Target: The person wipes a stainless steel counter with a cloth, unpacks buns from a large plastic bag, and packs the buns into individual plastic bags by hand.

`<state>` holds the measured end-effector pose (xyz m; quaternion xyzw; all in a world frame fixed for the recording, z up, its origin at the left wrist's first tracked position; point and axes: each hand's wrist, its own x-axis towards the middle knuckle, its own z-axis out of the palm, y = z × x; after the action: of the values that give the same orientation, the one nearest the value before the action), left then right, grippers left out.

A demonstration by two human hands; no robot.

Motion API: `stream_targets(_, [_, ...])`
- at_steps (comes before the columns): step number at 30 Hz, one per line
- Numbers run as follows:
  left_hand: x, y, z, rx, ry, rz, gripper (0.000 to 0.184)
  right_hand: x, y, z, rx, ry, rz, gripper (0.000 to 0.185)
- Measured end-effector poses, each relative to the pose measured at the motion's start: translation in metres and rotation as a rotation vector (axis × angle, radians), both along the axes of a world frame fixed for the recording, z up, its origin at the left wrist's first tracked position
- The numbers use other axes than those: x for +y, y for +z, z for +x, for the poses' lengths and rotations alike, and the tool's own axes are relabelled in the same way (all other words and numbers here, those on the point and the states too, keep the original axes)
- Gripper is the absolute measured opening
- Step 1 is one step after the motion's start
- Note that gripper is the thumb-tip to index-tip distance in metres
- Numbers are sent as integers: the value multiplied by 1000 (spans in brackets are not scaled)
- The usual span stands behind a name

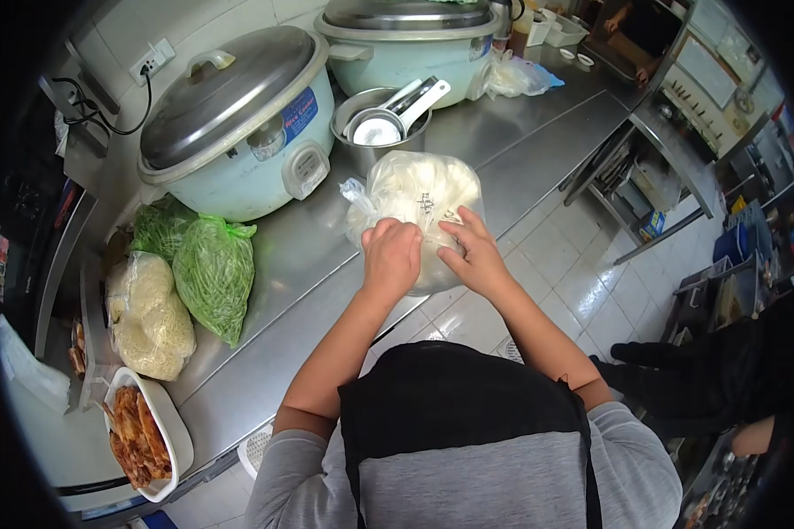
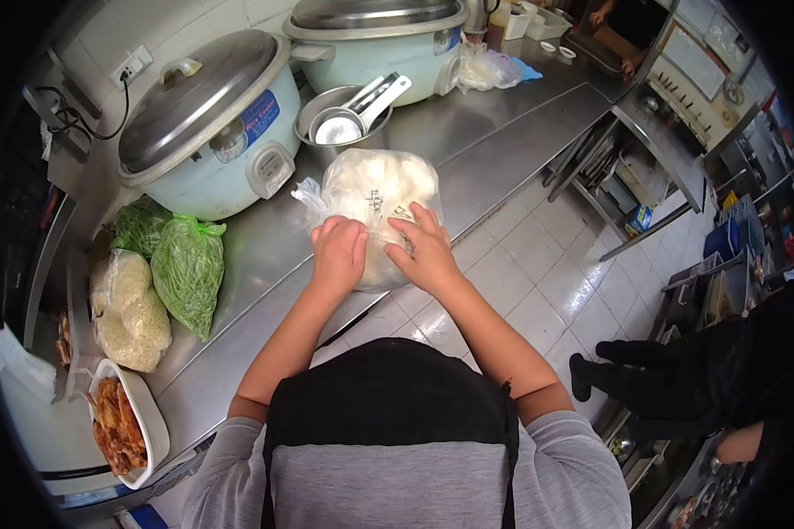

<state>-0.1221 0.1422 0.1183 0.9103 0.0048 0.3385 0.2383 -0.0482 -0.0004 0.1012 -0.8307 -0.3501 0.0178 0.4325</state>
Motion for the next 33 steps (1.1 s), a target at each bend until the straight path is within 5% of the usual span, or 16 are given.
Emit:
stream_targets(6, [6, 1, 11, 143, -6, -90, 7, 23, 10, 2, -478, -128, -122, 19])
stream_targets(8, [11, 1, 15, 158, -15, -159, 10, 30, 17, 8, -241, -100, 5, 13])
stream_targets(15, [16, 8, 19, 283, -69, -532, 17, 49, 27, 24, -190, -212, -2, 11])
stream_targets(17, [10, 5, 15, 241, -178, -629, 20, 46, 14, 42, -241, -415, -5, 12])
stream_targets(21, [-5, 3, 0, 266, -253, -744, 20, 27, 9, 71, -8, -489, 68, 15])
stream_targets(26, [16, -1, -9, 232, -272, -982, 18, 27, 13, 85, 48, -520, -136, 12])
stream_targets(33, [26, 1, -41, 186, -208, -860, 17, 44, -2, 119, 98, -645, -122, 13])
